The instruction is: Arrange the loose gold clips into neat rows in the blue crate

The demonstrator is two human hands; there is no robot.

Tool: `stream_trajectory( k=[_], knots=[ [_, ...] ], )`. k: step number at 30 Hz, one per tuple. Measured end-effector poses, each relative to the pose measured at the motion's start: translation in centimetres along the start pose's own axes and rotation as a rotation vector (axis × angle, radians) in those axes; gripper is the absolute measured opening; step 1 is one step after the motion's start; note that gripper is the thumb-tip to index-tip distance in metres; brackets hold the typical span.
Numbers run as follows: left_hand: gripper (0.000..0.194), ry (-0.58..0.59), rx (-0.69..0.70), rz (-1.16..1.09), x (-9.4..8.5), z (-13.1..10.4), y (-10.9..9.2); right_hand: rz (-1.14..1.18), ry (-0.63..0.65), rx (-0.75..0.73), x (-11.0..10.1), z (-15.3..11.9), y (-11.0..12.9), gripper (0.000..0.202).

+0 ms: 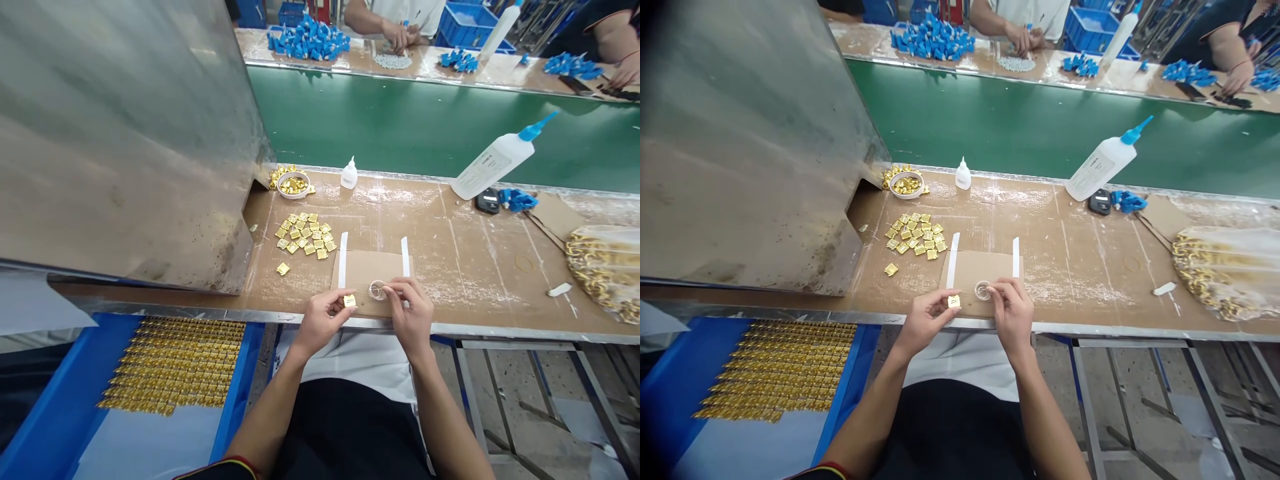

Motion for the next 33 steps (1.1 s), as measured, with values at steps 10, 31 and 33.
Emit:
stream_trajectory(
  k=[10,31,33],
  knots=[
    [0.034,0.015,-0.021,-0.01,0.1,0.1,0.1,0.129,-0.049,0.145,-0.5,-0.1,-1.1,0.021],
    [0.037,0.07,-0.008,-0.033,0.1,0.0,0.3,0.222,0.059,0.117,2.0,-2.0,2.4,0.017],
    [0.039,0.078,-0.011,-0.03,0.1,0.0,0.3,0.226,0.064,0.106,2.1,-2.0,2.5,0.016]
  ],
)
Point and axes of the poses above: each hand's wrist, its own z-axis towards the middle knuckle, its own x-axis out of the palm, y = z × x, the point moved 4 cm from there along z, towards the middle knuckle
